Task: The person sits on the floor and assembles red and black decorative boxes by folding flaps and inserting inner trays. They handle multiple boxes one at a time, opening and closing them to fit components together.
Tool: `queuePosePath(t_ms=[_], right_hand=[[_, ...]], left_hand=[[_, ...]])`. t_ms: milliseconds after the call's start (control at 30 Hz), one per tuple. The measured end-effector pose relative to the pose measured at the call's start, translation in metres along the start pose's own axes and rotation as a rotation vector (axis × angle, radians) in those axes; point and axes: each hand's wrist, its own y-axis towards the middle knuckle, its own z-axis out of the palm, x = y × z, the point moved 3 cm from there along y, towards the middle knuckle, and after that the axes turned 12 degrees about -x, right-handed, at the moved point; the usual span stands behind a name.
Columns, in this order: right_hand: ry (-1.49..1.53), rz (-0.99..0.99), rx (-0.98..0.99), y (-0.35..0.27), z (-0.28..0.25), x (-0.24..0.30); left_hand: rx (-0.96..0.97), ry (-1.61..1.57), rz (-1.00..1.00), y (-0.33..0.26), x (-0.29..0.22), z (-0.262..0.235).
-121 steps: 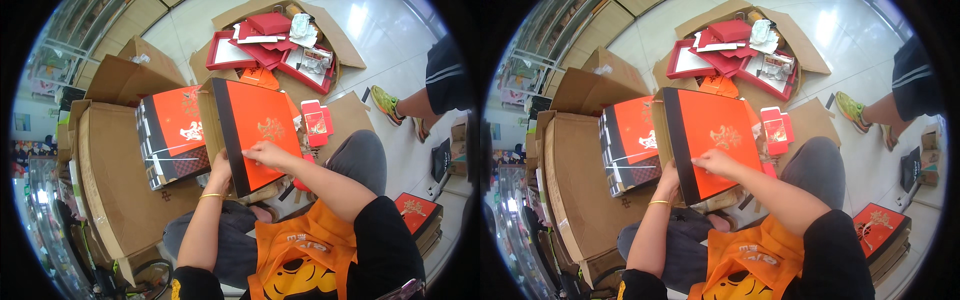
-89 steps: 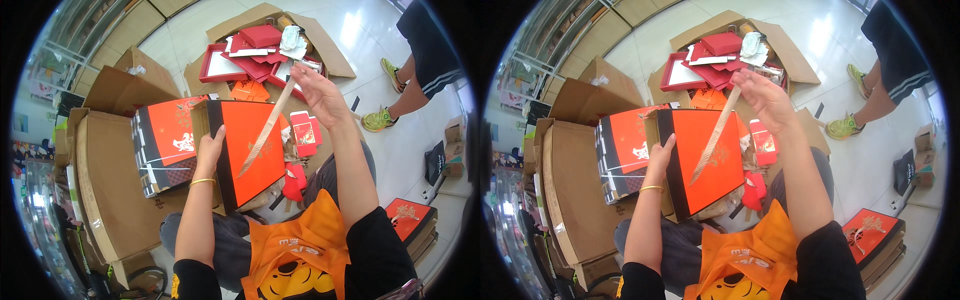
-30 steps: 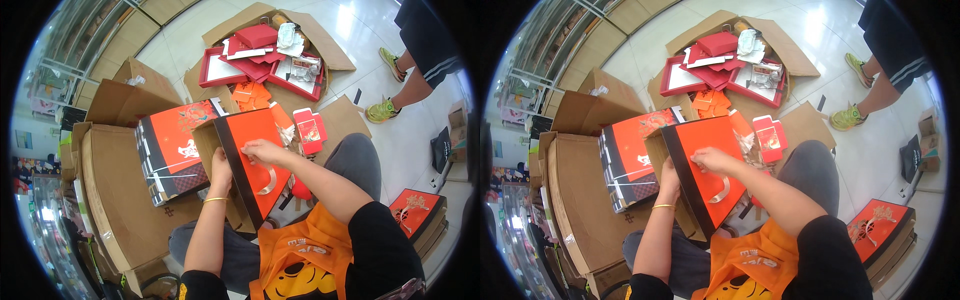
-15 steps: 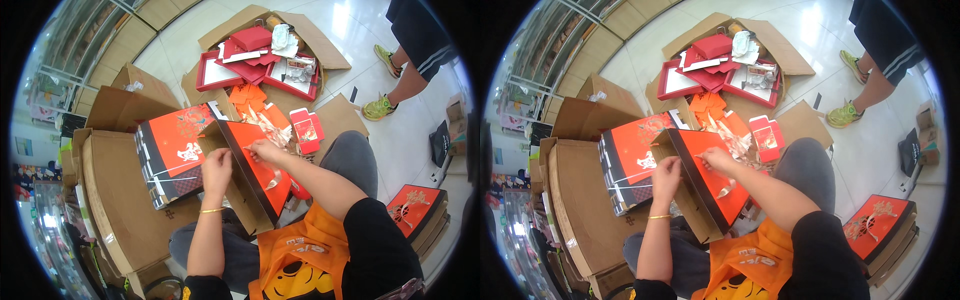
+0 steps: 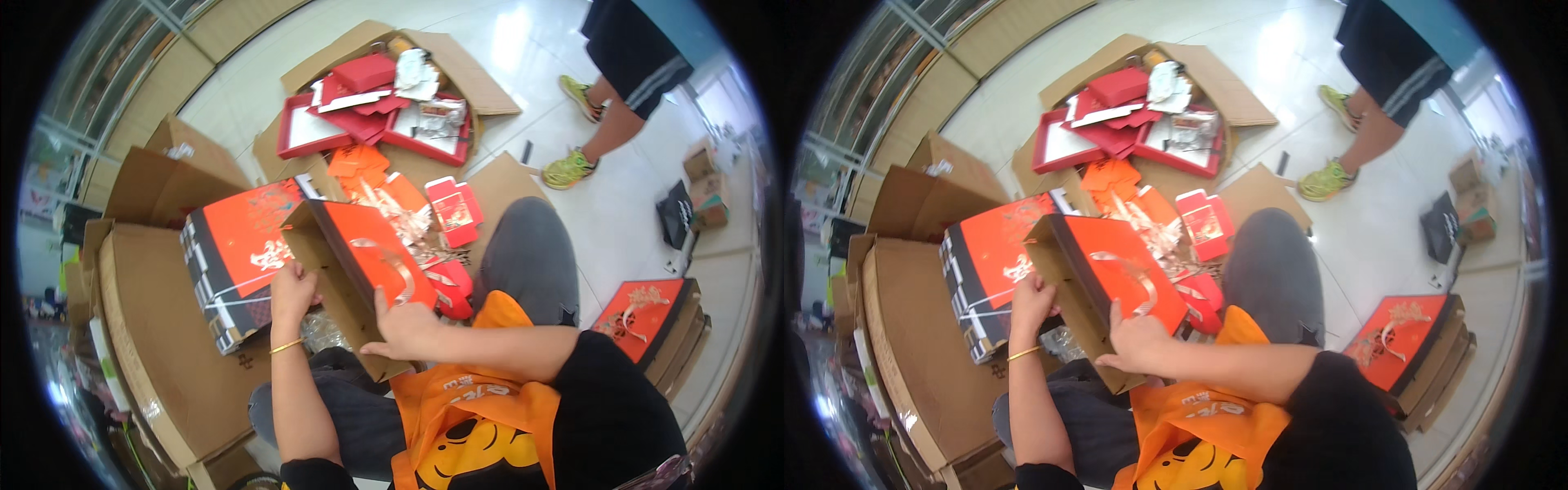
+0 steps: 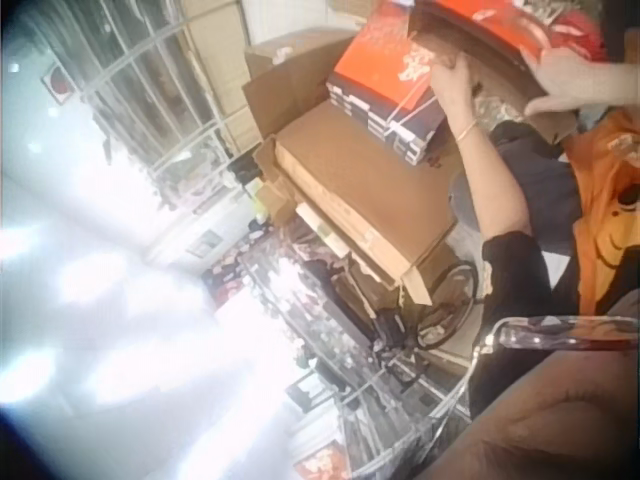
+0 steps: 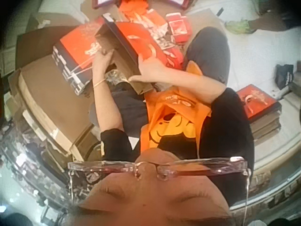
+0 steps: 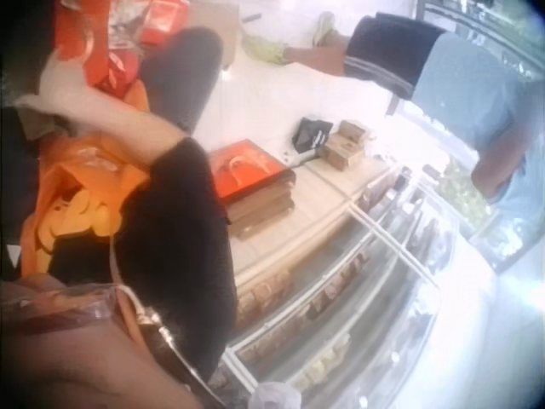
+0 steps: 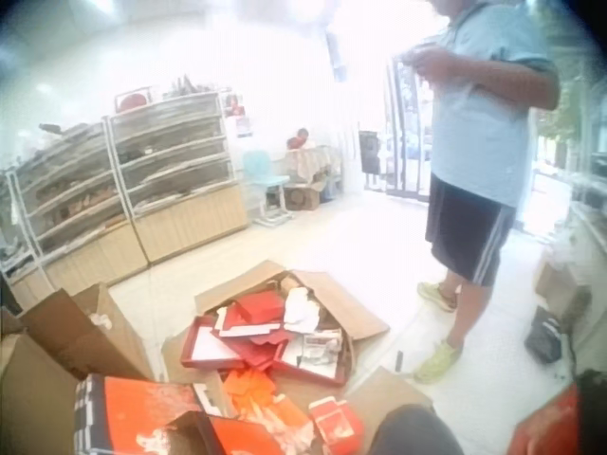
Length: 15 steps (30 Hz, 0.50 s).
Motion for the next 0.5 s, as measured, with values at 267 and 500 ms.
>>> queuePosePath(t_ms=[267, 500], right_hand=[[0.225, 0.027, -0.614, -0.025, -0.032, -0.039], [0.538, 0.141, -1.034, -0.158, -0.152, -0.060]], left_hand=[[-0.098, -0.871, 0.121, -0.007, -0.047, -0.011], [-0.525, -0.627, 0.073, 0.120, 0.094, -0.103]])
